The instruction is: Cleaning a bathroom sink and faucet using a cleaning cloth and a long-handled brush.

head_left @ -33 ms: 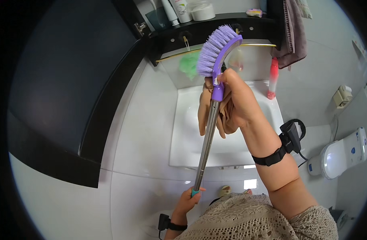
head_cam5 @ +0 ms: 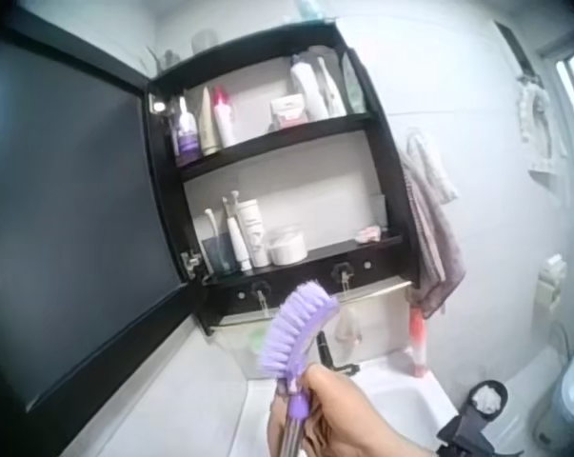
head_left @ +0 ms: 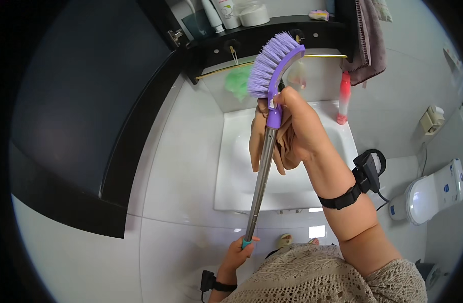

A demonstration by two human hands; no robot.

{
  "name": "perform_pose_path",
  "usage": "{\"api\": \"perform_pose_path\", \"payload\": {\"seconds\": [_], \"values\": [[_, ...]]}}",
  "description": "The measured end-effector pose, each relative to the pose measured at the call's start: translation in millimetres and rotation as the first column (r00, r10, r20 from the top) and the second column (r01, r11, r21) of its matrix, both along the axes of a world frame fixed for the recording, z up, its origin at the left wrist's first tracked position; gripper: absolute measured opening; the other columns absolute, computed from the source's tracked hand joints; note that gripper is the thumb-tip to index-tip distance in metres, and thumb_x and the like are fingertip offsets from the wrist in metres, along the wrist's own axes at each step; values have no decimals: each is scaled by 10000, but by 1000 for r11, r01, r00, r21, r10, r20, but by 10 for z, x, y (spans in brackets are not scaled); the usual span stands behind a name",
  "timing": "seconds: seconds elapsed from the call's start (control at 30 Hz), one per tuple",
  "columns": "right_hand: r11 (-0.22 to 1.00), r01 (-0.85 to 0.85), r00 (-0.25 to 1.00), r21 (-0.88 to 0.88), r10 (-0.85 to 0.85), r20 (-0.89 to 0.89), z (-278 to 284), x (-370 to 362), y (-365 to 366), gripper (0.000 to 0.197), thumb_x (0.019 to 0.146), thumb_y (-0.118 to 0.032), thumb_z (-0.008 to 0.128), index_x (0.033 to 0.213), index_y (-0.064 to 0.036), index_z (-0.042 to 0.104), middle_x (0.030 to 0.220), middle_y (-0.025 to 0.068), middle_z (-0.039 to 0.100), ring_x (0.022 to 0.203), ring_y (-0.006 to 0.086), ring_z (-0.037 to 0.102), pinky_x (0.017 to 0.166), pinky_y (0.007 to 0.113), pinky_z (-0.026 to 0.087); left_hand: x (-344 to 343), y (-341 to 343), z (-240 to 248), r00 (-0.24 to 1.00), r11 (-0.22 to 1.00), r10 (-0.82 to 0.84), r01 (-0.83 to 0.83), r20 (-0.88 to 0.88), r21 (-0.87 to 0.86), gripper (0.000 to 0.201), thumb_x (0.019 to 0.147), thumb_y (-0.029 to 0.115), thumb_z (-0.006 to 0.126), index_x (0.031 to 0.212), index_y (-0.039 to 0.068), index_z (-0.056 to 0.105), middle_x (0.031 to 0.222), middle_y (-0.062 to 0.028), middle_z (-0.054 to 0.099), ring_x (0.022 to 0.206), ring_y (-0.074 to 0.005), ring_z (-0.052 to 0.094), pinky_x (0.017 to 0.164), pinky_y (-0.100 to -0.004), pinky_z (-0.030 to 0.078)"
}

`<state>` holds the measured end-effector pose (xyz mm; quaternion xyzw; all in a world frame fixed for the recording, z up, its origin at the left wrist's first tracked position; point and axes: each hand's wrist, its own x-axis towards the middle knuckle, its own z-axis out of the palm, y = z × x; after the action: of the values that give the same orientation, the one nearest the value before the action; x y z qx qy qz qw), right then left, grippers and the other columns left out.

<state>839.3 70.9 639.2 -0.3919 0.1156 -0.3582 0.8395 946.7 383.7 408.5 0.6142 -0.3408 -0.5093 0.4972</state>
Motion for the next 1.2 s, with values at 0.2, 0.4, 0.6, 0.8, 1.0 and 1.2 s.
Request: {"api": "perform_pose_path", "payload": {"seconds": [0.2, 0.4, 0.6, 0.8, 1.0, 1.2], "values": [[998, 58, 998, 11, -58, -7, -39, -34, 2, 245, 822, -278, 494, 781, -41, 536, 573, 74, 513, 480, 159, 482, 455, 284, 401, -49, -5, 4, 996, 1000, -6, 4, 91, 17, 228, 949, 191, 566, 1136, 70, 619, 627, 52, 446, 574, -47, 427, 542, -227, 380], [993, -81, 995, -84, 85, 48, -153, -93, 64, 297, 972, -311, 441, 950, -38, 558, 733, 92, 588, 599, 161, 570, 540, 290, 477, -289, -126, 168, 982, 988, 120, -105, 143, -110, 209, 963, 174, 528, 1099, 29, 591, 618, 27, 485, 553, -59, 463, 523, -234, 394], [905, 423, 897, -52, -410, 167, -498, -45, 291, 470, 1034, -346, 348, 1346, -9, 448, 1218, 90, 536, 1115, 205, 524, 955, 316, 427, -332, -190, 223, 972, 960, 228, -216, 52, -177, 182, 980, 168, 494, 1041, 9, 558, 609, 25, 477, 544, -61, 454, 509, -233, 389], [-74, 482, 542, -873, -757, 364, -342, -156, 54, 437, 938, -189, 536, 1327, 6, 493, 1117, 197, 556, 1006, 327, 530, 871, 355, 416, -387, -187, 248, 961, 991, 113, -90, 252, -101, 280, 1004, 304, 489, 1007, 25, 517, 596, 13, 454, 525, -57, 426, 482, -237, 366], [9, 403, 615, -915, -743, 264, -463, -158, 337, 349, 875, -99, 586, 1220, -49, 603, 774, 138, 530, 739, 325, 522, 669, 427, 421, -410, -54, 98, 915, 979, 203, -188, 349, -75, 203, 907, 241, 603, 919, 38, 592, 579, -13, 540, 521, -95, 524, 495, -274, 425], [-316, 392, 516, -864, -702, 491, -276, -173, -13, 372, 916, -179, 542, 1277, -92, 568, 931, 180, 594, 909, 367, 556, 820, 444, 437, -488, -103, 229, 925, 988, 156, -140, 346, -71, 316, 921, 360, 610, 924, 46, 577, 577, -13, 539, 528, -90, 524, 495, -273, 424]]}}
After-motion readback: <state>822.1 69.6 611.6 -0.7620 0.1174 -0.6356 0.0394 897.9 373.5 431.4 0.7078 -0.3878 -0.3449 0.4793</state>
